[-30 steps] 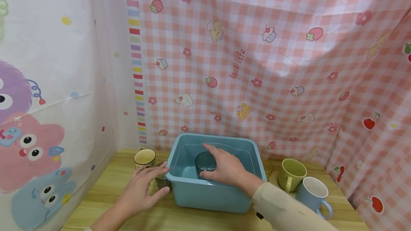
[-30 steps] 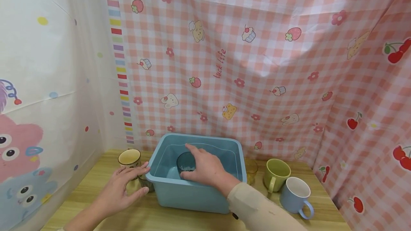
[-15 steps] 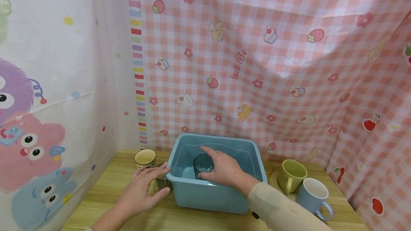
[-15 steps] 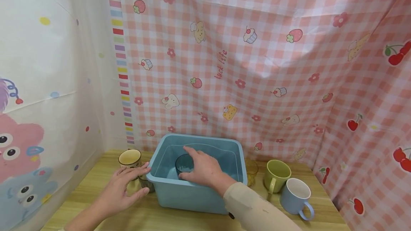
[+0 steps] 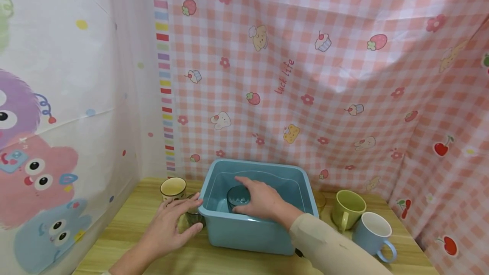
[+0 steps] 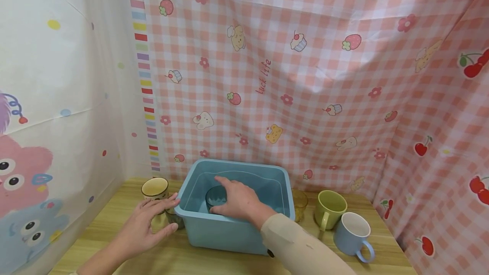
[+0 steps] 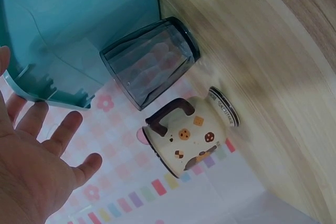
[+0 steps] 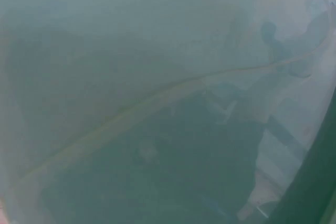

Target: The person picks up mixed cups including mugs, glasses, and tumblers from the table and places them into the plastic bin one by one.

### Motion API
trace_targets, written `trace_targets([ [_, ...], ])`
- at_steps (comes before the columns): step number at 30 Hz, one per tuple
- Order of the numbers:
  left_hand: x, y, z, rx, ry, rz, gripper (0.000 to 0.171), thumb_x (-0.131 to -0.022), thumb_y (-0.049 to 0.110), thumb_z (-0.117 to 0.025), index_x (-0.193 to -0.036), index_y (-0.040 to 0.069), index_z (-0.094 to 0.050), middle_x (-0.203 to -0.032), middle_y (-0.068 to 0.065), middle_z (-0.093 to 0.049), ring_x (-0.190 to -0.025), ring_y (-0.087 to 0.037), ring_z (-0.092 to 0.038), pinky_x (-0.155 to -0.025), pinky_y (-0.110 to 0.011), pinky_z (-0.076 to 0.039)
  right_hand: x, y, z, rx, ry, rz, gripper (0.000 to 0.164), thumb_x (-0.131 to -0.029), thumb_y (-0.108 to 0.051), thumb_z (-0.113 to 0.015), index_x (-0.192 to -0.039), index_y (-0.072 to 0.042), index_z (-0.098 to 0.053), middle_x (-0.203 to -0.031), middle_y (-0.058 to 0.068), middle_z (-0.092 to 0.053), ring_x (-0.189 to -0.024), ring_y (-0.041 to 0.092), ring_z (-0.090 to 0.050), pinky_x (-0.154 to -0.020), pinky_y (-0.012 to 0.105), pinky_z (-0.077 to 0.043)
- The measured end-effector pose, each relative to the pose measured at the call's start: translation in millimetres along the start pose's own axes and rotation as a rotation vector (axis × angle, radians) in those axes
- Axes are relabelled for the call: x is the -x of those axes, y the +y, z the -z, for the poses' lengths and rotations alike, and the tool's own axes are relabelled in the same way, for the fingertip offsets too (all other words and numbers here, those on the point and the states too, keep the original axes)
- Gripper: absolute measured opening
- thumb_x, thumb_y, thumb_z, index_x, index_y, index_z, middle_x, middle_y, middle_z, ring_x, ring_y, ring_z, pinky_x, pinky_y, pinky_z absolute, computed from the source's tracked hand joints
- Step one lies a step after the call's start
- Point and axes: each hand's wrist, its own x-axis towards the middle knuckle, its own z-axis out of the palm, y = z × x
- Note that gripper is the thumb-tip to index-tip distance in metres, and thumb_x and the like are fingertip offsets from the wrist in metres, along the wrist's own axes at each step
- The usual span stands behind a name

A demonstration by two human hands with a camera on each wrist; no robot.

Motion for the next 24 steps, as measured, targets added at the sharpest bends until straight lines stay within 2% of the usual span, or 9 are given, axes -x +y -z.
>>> trace_targets([
  [14,0.7,-0.3,-0.3,0.006,0.004,-0.005,0.054,-0.09,0.037,-0.086,-0.139,0.019,-0.072,-0.151,0.005,-0.066,-0.128,-0.027,-0.069,-0.11,-0.075,-0.039,-12,-4,-4,-0.027,-0.084,0.006,0.091,-0.089,-0.049,-0.084,-0.165,-0.022,-0.042,-0.153,0.011,-0.063,-0.139,0.031,-0.061,-0.113,0.055,-0.053],
  [24,0.5,-0.6,-1.1,0.008,0.0,0.002,0.053,-0.09,0.037,-0.085,-0.139,0.019,-0.072,-0.152,0.006,-0.066,-0.128,-0.029,-0.068,-0.111,-0.075,-0.038,-19,-11,-8,-0.028,-0.144,0.024,0.084,-0.091,-0.04,-0.084,-0.162,-0.015,-0.046,-0.158,0.013,-0.059,-0.136,0.03,-0.064,-0.113,0.05,-0.054],
])
